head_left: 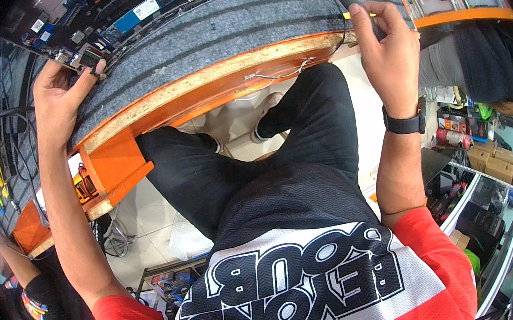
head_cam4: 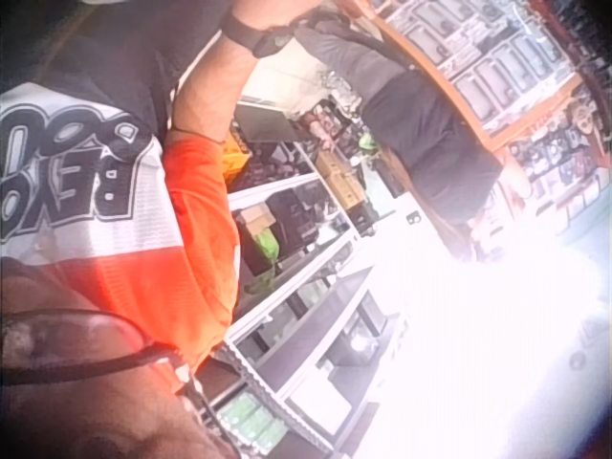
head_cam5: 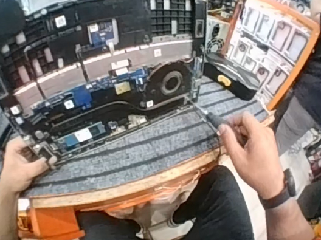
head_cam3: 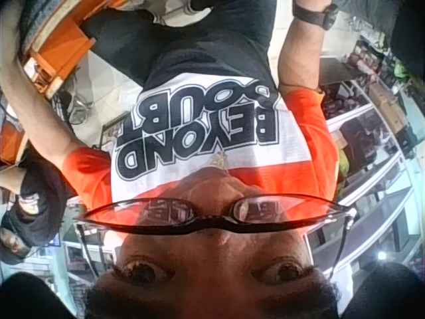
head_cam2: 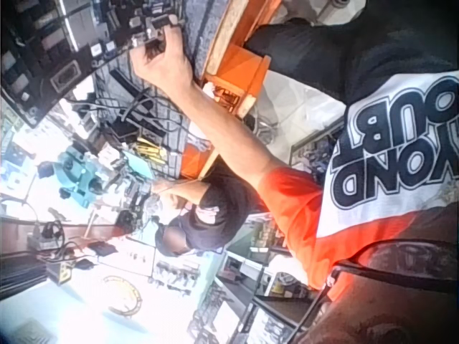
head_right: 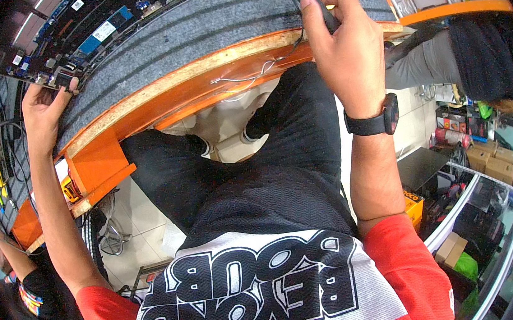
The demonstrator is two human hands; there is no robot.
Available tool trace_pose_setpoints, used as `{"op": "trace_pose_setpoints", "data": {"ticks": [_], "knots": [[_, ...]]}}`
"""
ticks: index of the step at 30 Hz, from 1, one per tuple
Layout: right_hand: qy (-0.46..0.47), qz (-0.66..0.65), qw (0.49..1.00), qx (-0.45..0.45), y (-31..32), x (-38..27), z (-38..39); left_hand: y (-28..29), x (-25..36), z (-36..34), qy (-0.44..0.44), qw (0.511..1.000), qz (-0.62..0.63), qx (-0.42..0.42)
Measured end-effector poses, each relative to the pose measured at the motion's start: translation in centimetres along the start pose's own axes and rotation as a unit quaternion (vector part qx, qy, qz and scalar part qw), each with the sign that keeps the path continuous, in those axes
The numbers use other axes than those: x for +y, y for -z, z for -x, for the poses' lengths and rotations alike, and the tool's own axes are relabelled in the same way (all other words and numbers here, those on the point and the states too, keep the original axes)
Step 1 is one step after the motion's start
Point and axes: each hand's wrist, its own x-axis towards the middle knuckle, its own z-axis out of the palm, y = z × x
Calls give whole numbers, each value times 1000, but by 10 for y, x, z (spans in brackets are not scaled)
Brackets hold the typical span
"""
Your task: The person manipulates the internals of a laptop by hand and using a screwdriver to reassemble components near the hinge and motherboard.
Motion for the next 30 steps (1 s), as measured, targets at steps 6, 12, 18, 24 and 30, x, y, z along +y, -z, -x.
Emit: {"op": "trace_pose_setpoints", "data": {"ticks": [6,12,18,24,30], "knots": [[-1,13,1000,-13,5,-10,0,0,1,0,7,1000,2,2],[21,-19,999,24,-2,-2,-1,2,-4,1,3,1000,-22,3],[-1,-23,1000,1,0,3,-2,4,-6,0,1,1000,-15,-5],[1,-30,999,15,-3,-3,1,5,-8,1,7,1000,-23,1],[-6,-46,999,12,-2,-2,-1,3,-7,0,4,1000,-24,5]]}}
